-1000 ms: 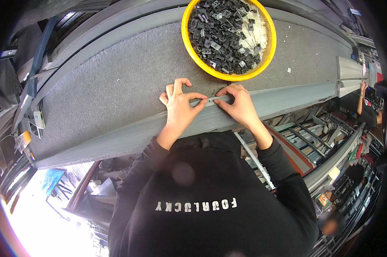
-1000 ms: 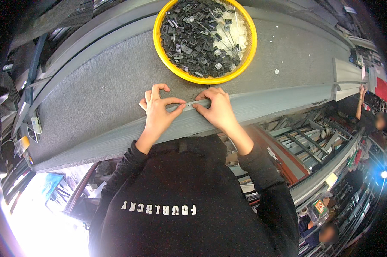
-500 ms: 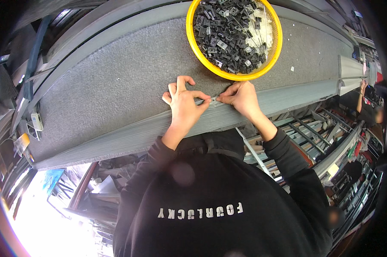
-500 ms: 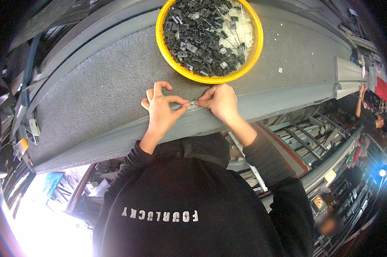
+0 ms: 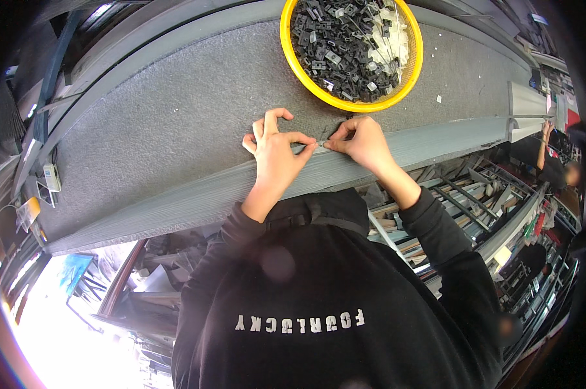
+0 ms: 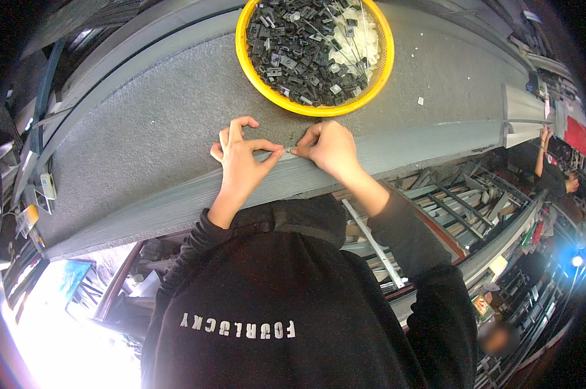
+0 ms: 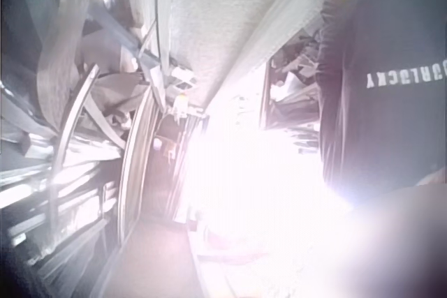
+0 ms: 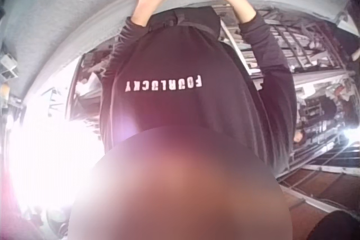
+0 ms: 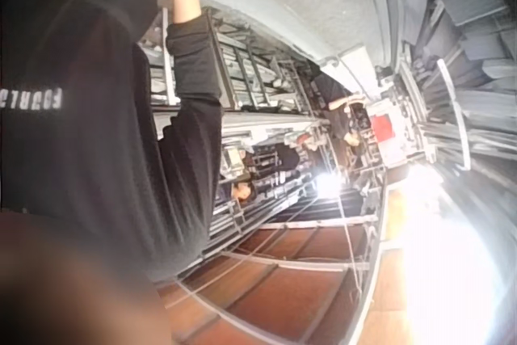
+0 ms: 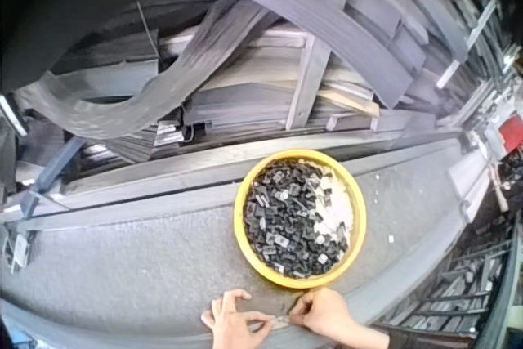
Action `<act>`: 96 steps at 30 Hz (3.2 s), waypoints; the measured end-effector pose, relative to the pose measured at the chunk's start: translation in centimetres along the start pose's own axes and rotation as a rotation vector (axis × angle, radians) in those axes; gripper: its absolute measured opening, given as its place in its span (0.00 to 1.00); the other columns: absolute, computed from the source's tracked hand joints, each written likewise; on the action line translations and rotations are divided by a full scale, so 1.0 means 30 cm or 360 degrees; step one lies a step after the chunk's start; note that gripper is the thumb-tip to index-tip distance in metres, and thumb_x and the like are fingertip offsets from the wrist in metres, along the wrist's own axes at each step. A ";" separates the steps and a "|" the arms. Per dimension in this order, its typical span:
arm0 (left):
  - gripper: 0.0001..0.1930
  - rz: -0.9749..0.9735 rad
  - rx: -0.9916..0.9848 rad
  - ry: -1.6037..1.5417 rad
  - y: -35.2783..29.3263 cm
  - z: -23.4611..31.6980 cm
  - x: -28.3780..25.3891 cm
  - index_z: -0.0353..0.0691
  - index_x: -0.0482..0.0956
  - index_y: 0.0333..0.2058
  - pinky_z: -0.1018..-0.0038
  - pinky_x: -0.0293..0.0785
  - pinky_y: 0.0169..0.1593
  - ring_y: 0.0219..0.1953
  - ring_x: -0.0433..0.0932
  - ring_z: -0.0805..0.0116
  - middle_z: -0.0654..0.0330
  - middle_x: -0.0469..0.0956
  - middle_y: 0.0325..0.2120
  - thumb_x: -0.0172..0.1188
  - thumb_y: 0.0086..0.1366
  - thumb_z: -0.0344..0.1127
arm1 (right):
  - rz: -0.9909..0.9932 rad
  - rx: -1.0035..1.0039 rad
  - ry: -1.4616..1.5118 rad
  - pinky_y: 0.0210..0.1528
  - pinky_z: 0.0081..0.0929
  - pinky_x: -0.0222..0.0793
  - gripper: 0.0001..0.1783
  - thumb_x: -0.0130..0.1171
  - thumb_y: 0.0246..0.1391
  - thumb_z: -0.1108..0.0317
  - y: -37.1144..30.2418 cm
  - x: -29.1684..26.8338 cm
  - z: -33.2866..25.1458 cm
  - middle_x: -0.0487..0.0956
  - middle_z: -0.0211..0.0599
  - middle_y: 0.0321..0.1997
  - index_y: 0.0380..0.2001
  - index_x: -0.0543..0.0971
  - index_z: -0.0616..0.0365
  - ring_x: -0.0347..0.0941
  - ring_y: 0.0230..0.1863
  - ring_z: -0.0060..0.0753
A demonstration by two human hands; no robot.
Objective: The person assembles a window frame by inserting small plastic clips into a long metal profile. They pick clips from a yellow bowl, align them with the profile, and press them into place along the length of the frame.
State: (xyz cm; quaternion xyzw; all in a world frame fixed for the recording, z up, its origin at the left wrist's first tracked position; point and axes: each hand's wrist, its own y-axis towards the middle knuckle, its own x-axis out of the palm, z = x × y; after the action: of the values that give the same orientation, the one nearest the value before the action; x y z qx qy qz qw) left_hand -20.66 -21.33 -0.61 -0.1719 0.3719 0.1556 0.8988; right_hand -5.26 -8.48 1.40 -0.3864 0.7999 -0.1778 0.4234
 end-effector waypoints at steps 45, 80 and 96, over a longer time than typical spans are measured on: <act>0.09 0.0006 0.0925 -0.0015 -0.094 -0.013 -0.035 0.39 0.78 0.33 0.69 0.77 0.31 0.29 0.80 0.62 0.61 0.76 0.42 0.69 0.53 0.28 | 0.0344 0.0076 0.1382 0.40 0.23 0.75 0.11 0.58 0.63 0.69 -0.317 0.214 0.006 0.83 0.38 0.36 0.42 0.80 0.68 0.79 0.36 0.22; 0.07 -0.0688 0.0649 -0.0531 -0.086 0.085 -0.110 0.33 0.85 0.35 0.82 0.65 0.29 0.28 0.72 0.80 0.64 0.77 0.30 0.69 0.58 0.28 | 0.0807 0.0047 0.2250 0.25 0.21 0.76 0.13 0.72 0.52 0.67 -0.329 0.363 0.012 0.81 0.38 0.26 0.30 0.78 0.65 0.79 0.25 0.25; 0.06 -0.0610 0.0574 -0.0511 -0.117 0.092 -0.093 0.33 0.85 0.34 0.82 0.64 0.28 0.28 0.68 0.79 0.66 0.72 0.27 0.68 0.56 0.24 | 0.1367 0.0266 0.2300 0.26 0.23 0.68 0.07 0.65 0.57 0.74 -0.260 0.438 -0.086 0.78 0.30 0.26 0.31 0.75 0.59 0.71 0.26 0.19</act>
State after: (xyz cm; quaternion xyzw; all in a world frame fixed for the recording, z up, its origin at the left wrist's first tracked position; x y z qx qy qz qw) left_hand -19.41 -23.72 3.92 -0.0498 0.2075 -0.0600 0.9751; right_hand -8.22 -23.66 0.57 0.1926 0.9357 -0.2633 -0.1344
